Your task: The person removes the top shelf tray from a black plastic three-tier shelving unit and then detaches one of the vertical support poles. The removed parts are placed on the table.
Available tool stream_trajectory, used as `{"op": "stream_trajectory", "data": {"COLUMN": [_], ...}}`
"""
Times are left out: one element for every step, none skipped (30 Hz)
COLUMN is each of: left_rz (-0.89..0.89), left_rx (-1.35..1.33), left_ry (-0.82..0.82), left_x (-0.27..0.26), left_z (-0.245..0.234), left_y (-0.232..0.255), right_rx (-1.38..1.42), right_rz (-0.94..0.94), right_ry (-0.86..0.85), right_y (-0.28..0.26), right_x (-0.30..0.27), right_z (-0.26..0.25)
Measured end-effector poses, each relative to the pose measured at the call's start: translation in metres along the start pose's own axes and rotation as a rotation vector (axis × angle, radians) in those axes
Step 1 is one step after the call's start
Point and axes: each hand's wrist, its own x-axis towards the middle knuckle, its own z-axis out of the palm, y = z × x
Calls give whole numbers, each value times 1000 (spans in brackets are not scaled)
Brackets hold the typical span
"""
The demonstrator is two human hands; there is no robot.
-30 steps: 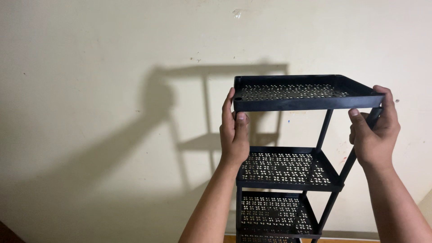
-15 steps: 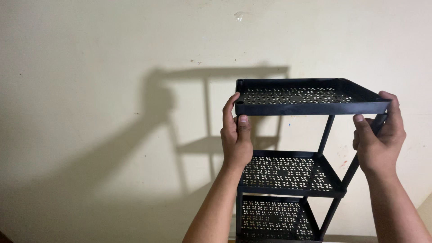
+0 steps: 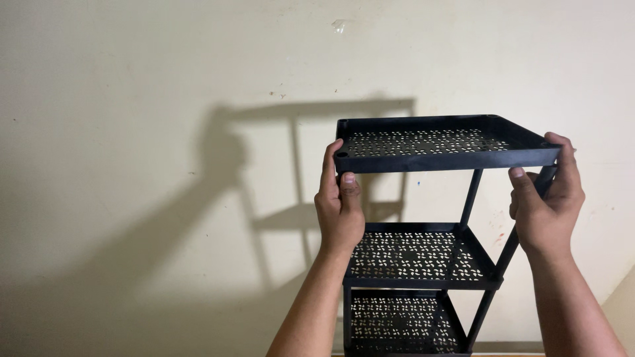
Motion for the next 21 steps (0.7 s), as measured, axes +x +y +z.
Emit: {"op": "stream_trajectory", "data": {"left_rz": [14, 17, 19, 19, 6, -6, -18, -17, -16, -14, -11, -8, -6, -9, -13, -16, -22, -28, -34, -30, -25], "left_rx": [-20, -14, -9, -3, -6, -8, -10, -7, -5, -2, -10, -19, -27, -14, -1, 11, 13, 16, 18, 12, 6], "left_ry": [0, 1, 1, 3, 5, 6, 7, 6, 5, 3, 2, 1, -1, 0, 1, 2, 3, 3, 3, 4, 4], "left_x": [0, 0, 0, 0, -1, -1, -1, -1, -1, -1, -1, -1, -1, 0, 0, 0, 0, 0, 0, 0, 0], "left_z": [0, 0, 0, 0, 0, 1, 1, 1, 0, 0, 1, 1, 1, 1, 1, 0, 0, 0, 0, 0, 0], "left_y": [0, 0, 0, -1, -1, -1, -1, -1, -1, -1, -1, -1, -1, -1, -1, -1, -1, -1, -1, -1, -2], "right_rx": [0, -28, -57, -87, -112, -136, -159, -172, -184, -196, -187, -178, -170, -150, -131, -113, -154, -196, -237, -197, -157], "right_rz": [-1, 2, 6, 10, 2, -7, -15, -13, -10, -8, -17, -26, -35, -19, -3, 14, 24, 34, 44, 38, 31], "right_ry": [1, 6, 12, 16, 21, 28, 36, 41, 47, 53, 50, 47, 45, 44, 43, 42, 47, 52, 58, 55, 52], "right_y": [1, 1, 2, 3, 4, 5, 6, 7, 8, 8, 9, 9, 8, 8, 7, 6, 5, 4, 3, 2, 2], "right_x": [0, 0, 0, -1, -1, -1, -1, 0, 0, 1, 1, 1, 1, 1, 0, 0, 0, 0, 1, 0, 0], "right_z": [0, 0, 0, 0, 0, 1, 1, 1, 1, 1, 1, 1, 1, 1, 1, 1, 2, 2, 2, 2, 3]}}
